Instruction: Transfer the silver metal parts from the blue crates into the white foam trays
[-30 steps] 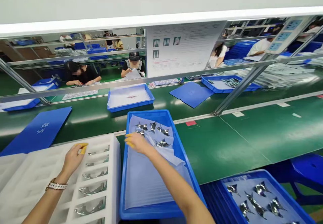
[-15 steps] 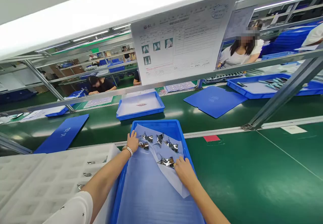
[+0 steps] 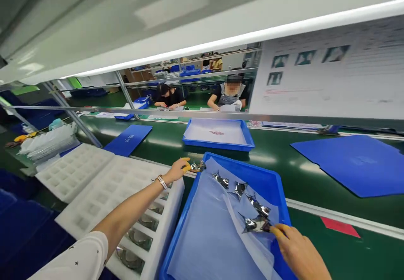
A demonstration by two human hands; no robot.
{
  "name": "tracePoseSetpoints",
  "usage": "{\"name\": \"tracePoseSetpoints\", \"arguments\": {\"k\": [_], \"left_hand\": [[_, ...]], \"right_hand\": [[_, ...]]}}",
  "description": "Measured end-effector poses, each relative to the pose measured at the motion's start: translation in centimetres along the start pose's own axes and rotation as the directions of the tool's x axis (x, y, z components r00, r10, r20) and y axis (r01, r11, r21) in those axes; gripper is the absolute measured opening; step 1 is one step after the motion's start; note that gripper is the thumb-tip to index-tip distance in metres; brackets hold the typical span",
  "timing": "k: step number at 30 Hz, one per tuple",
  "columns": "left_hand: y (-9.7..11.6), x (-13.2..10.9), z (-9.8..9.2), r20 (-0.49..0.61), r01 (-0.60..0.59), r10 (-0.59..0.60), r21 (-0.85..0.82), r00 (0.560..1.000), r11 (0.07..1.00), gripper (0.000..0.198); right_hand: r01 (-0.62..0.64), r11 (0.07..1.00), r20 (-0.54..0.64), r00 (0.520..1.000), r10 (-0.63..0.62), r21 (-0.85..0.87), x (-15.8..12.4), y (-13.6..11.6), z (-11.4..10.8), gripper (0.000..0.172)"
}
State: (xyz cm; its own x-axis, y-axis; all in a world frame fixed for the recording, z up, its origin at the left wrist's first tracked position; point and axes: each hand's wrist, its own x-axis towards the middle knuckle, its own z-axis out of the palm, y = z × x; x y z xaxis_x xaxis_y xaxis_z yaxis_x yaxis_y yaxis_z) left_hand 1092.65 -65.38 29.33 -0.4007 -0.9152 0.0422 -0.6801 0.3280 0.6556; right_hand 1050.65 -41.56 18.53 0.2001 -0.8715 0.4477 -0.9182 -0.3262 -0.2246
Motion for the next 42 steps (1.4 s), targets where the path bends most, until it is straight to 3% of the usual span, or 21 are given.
{"name": "tracePoseSetpoints", "arguments": {"k": [3,5,6,8,10,12,14,18,22,27,31,33,35,37,40,42], "left_hand": [[-4.5,-4.3,-6.5,-0.172,0.117,-0.160,-0.234,0.972,0.965,0.015],[-7.8,-7.8,-9.5,-0.256,0.166,-0.261,-0.342,0.931,0.925,0.014],[-9.4,-9.4,-10.4,-0.289,0.178,-0.301,-0.383,0.909,0.906,0.015],[-12.0,-12.3,-11.4,-0.338,0.190,-0.357,-0.440,0.871,0.878,0.018],[-13.8,-14.4,-11.3,-0.363,0.208,-0.399,-0.464,0.842,0.861,0.018],[-15.0,-15.8,-10.7,-0.373,0.215,-0.407,-0.461,0.833,0.861,0.018],[-15.6,-16.5,-10.1,-0.391,0.189,-0.379,-0.444,0.839,0.876,0.016],[-16.0,-16.8,-9.5,-0.424,0.123,-0.329,-0.444,0.844,0.888,0.013],[-15.8,-16.9,-9.4,-0.423,0.115,-0.312,-0.430,0.850,0.896,0.013],[-15.2,-16.9,-9.7,-0.371,0.137,-0.286,-0.379,0.883,0.915,0.014],[-14.6,-16.7,-10.2,-0.292,0.188,-0.280,-0.308,0.915,0.933,0.015],[-14.3,-16.6,-10.7,-0.248,0.212,-0.285,-0.283,0.926,0.935,0.014],[-14.1,-16.4,-11.3,-0.216,0.217,-0.277,-0.263,0.936,0.940,0.015],[-14.1,-16.2,-12.0,-0.200,0.206,-0.255,-0.236,0.946,0.950,0.016],[-14.5,-15.6,-13.6,-0.186,0.171,-0.196,-0.142,0.963,0.975,0.016],[-14.7,-14.9,-15.0,-0.170,0.161,-0.168,-0.053,0.971,0.986,0.015]], "right_hand": [[-0.172,0.983,-0.263,0.948,0.181,0.058,2.8,-0.9,-0.6,0.028],[-0.283,0.950,-0.320,0.895,0.312,0.134,6.9,-4.3,-0.4,0.036],[-0.289,0.939,-0.300,0.893,0.334,0.185,9.5,-6.7,0.0,0.037],[-0.193,0.932,-0.195,0.946,0.261,0.308,15.3,-12.3,1.8,0.035],[-0.020,0.897,-0.087,0.994,0.066,0.442,21.1,-17.8,4.6,0.030],[0.085,0.848,0.005,0.995,-0.103,0.522,25.7,-22.2,7.7,0.028],[0.088,0.832,0.111,0.978,-0.177,0.547,28.6,-24.7,10.4,0.028],[-0.025,0.827,0.341,0.918,-0.204,0.562,30.3,-24.5,12.8,0.028],[-0.099,0.820,0.484,0.844,-0.231,0.563,30.7,-23.1,13.0,0.026],[-0.157,0.887,0.652,0.734,-0.189,0.434,31.6,-24.2,13.5,0.019],[-0.016,0.989,0.803,0.587,-0.108,0.144,32.9,-26.1,13.1,0.026],[0.074,0.997,0.825,0.562,-0.057,0.019,33.7,-27.2,12.6,0.028],[0.120,0.993,0.819,0.571,-0.059,-0.012,34.4,-28.4,11.8,0.027],[0.184,0.983,0.774,0.626,-0.094,-0.030,35.0,-29.6,10.5,0.027],[0.306,0.952,0.530,0.807,-0.263,0.007,35.6,-31.4,8.3,0.032],[0.434,0.898,0.348,0.833,-0.429,0.070,36.0,-32.9,7.4,0.036]]}}
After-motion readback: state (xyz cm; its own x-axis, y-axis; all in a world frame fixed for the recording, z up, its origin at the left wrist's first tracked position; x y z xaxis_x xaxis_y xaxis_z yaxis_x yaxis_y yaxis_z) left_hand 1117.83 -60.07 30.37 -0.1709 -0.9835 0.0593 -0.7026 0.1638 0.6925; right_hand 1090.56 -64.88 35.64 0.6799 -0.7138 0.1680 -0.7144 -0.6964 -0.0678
